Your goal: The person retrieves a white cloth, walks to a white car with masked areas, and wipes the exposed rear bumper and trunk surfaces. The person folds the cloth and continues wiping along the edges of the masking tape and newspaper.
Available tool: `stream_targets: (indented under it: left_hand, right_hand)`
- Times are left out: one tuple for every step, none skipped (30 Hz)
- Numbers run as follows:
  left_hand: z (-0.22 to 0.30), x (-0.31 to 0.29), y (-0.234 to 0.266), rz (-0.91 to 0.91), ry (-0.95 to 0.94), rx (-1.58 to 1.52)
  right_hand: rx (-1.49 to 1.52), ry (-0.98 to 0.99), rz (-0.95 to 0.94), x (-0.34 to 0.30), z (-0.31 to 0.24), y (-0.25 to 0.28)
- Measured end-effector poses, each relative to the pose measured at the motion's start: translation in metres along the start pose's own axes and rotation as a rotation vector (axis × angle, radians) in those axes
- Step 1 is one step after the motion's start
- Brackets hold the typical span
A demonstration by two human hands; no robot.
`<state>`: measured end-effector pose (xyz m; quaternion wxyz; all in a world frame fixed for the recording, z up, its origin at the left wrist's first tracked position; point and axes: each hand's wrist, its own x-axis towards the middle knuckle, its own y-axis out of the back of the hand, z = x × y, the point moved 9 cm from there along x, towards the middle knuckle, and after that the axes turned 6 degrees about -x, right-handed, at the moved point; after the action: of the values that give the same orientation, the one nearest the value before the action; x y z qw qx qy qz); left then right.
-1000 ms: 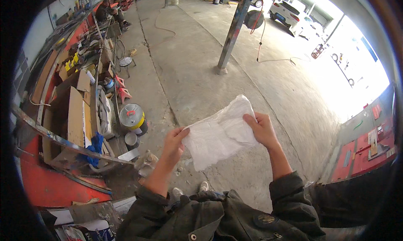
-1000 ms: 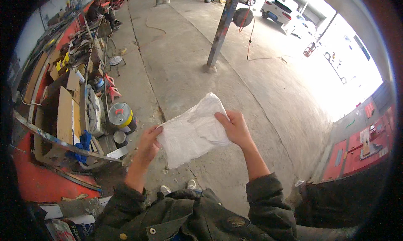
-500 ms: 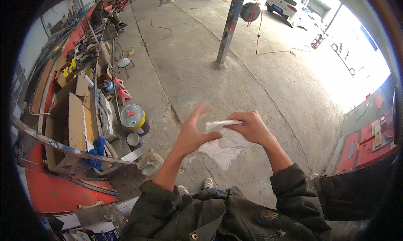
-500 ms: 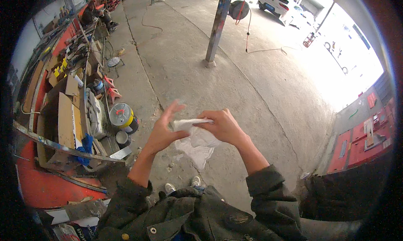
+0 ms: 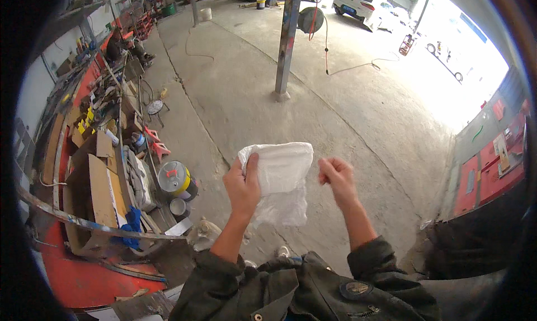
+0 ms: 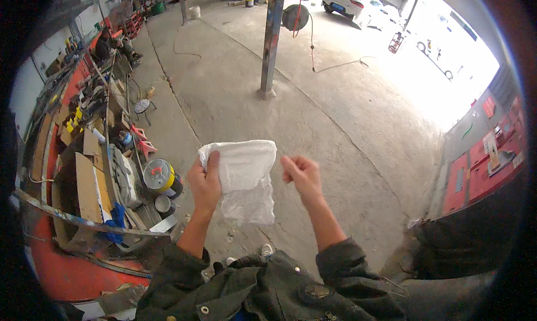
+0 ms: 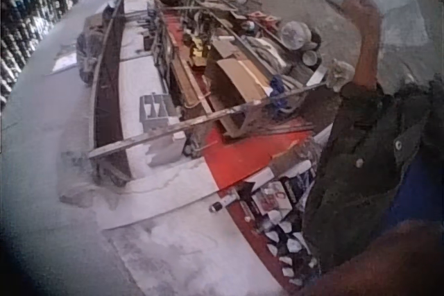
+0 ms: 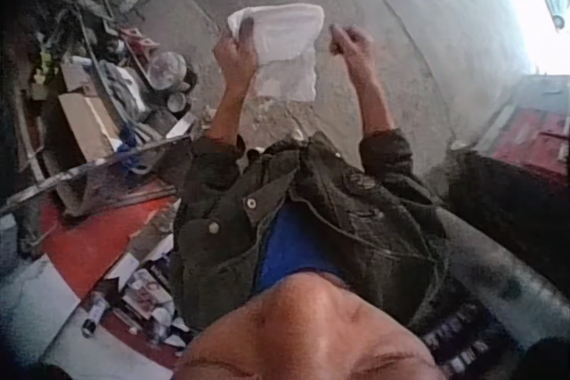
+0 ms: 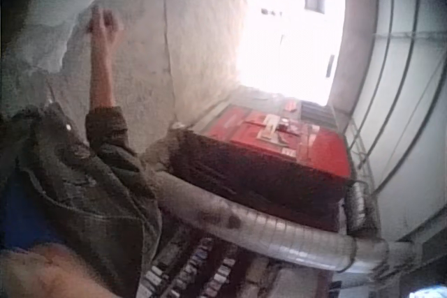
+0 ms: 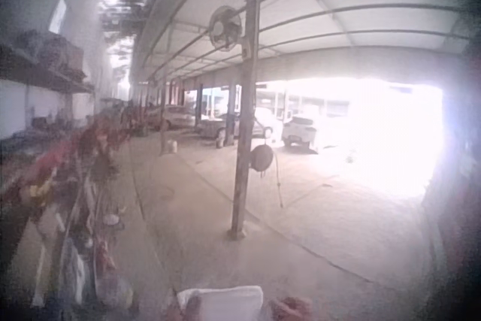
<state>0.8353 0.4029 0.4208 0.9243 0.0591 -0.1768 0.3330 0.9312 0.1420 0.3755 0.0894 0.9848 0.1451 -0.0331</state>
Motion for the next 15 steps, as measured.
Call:
stream_targets:
  left_hand:
    - [0.004,0.002,0.004,0.01,-0.045,0.013]
    - [0.009,0.002,0.003,0.0,-0.058,0.041]
    - [0.013,0.001,0.0,-0.016,-0.068,0.067]
    - [0.014,0.0,-0.003,-0.032,-0.078,0.093]
    - [0.013,-0.001,0.0,-0.042,-0.078,0.122]
    - [0.011,-0.004,0.002,-0.051,-0.077,0.146]
    - [0.011,-0.003,0.004,-0.059,-0.076,0.169]
    - [0.015,-0.002,0.012,-0.019,-0.082,0.166]
    - [0.02,0.001,0.021,0.022,-0.088,0.161]
    - [0.025,0.002,0.028,0.063,-0.094,0.155]
    - [0.026,0.003,0.034,0.067,-0.12,0.16]
    - [0.027,0.004,0.039,0.073,-0.145,0.165]
    - [0.03,0.005,0.044,0.079,-0.171,0.171]
    - [0.028,0.005,0.048,0.076,-0.143,0.175]
    - [0.027,0.006,0.052,0.074,-0.115,0.18]
  right_hand:
    - [0.095,-0.058,-0.055,-0.006,0.01,-0.017]
    - [0.205,-0.162,-0.138,-0.017,0.015,-0.039]
    - [0.316,-0.27,-0.215,-0.028,0.019,-0.061]
    - [0.406,-0.279,-0.202,-0.027,0.023,-0.075]
    - [0.504,-0.287,-0.202,-0.024,0.027,-0.092]
    - [0.597,-0.292,-0.201,-0.021,0.029,-0.101]
    - [0.608,-0.226,-0.16,-0.012,0.03,-0.099]
    - [0.618,-0.164,-0.121,-0.002,0.03,-0.098]
    - [0.627,-0.103,-0.082,0.006,0.028,-0.095]
    - [0.594,-0.114,-0.062,0.009,0.029,-0.085]
    - [0.569,-0.085,-0.06,0.012,0.028,-0.084]
    - [0.544,-0.055,-0.058,0.016,0.029,-0.085]
    - [0.519,-0.025,-0.057,0.02,0.032,-0.085]
    - [0.43,-0.05,-0.109,0.026,0.034,-0.085]
    - [0.505,-0.017,-0.178,0.026,0.03,-0.095]
